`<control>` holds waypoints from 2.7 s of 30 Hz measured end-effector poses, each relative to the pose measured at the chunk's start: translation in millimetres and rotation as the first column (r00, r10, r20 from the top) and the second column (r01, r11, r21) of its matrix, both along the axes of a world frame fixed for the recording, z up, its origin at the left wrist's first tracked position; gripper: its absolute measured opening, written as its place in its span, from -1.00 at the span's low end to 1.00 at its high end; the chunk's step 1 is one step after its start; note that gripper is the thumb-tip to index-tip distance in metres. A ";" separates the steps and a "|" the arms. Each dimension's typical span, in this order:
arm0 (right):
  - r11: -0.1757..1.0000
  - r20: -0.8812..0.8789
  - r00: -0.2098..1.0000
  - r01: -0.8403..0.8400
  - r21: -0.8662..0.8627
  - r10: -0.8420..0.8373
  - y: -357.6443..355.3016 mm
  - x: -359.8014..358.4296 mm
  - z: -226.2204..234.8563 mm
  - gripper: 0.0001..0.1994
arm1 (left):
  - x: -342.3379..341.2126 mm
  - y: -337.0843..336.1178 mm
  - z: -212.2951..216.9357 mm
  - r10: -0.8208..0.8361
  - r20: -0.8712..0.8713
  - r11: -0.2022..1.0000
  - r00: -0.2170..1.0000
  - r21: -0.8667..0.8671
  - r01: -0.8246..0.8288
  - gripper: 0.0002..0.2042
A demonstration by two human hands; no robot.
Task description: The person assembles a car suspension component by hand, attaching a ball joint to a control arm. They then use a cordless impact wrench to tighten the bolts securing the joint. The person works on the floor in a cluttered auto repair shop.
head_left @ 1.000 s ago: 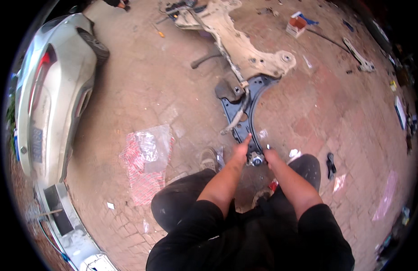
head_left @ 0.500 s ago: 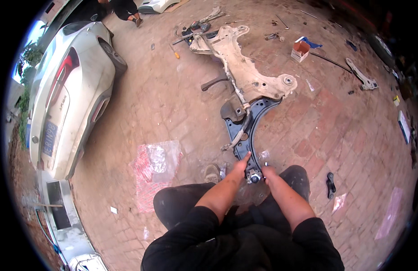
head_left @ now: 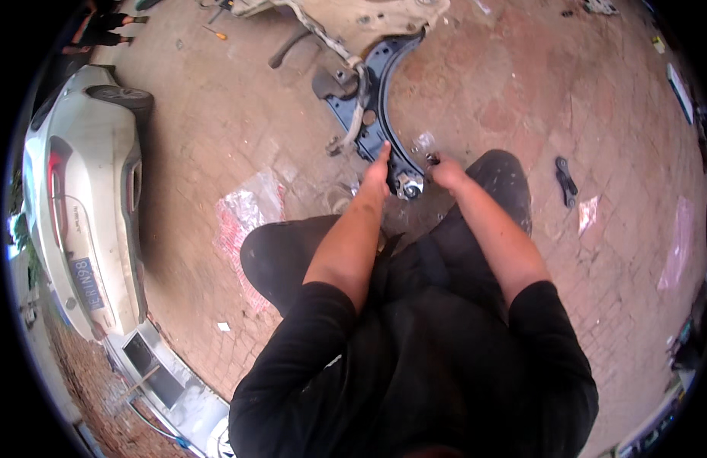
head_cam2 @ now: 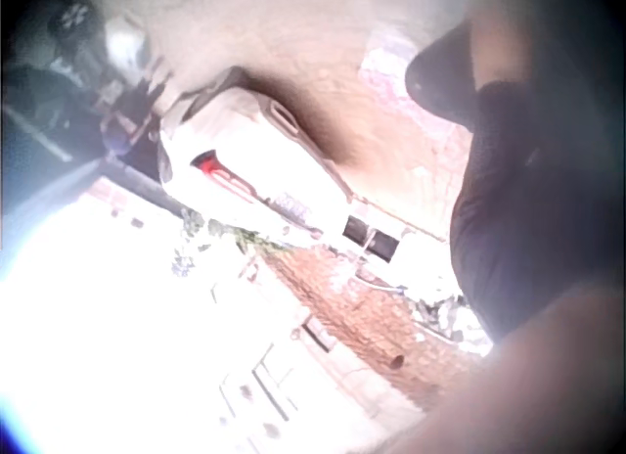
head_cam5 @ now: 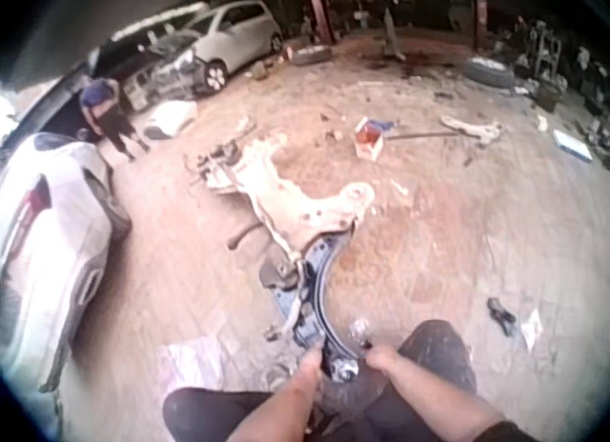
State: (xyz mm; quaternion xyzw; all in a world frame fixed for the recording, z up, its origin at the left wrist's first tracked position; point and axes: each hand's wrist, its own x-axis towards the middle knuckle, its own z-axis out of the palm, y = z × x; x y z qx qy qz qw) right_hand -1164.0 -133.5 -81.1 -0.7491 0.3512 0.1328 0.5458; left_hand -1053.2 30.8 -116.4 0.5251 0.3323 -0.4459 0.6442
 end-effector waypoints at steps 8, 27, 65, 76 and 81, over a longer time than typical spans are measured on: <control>0.895 -0.392 0.917 0.109 0.432 0.078 -30.8 -22.7 -45.5 -0.77 | 0.0 -22.1 -18.9 -0.046 -0.030 0.997 0.998 0.054 0.047 -0.14; 0.909 -0.405 0.897 0.009 0.416 0.177 -11.3 10.6 -34.9 -0.74 | 5.1 -14.7 19.1 -0.020 -0.060 0.997 0.998 0.075 0.025 -0.27; 0.846 0.505 0.860 -0.318 0.427 0.069 1.4 -13.6 101.7 -0.58 | -12.2 -41.4 204.8 -0.275 0.149 0.946 0.950 0.219 0.240 -0.55; 0.908 0.607 0.793 -0.284 0.309 0.042 -6.2 -6.7 119.2 -0.49 | -11.7 -57.7 247.2 -0.461 0.159 0.846 0.873 0.377 0.378 -0.53; 0.908 0.613 0.788 -0.212 0.361 -0.060 -13.6 -11.4 151.5 -0.50 | 1.8 -50.0 271.2 -0.621 0.069 0.740 0.781 0.380 0.555 -0.50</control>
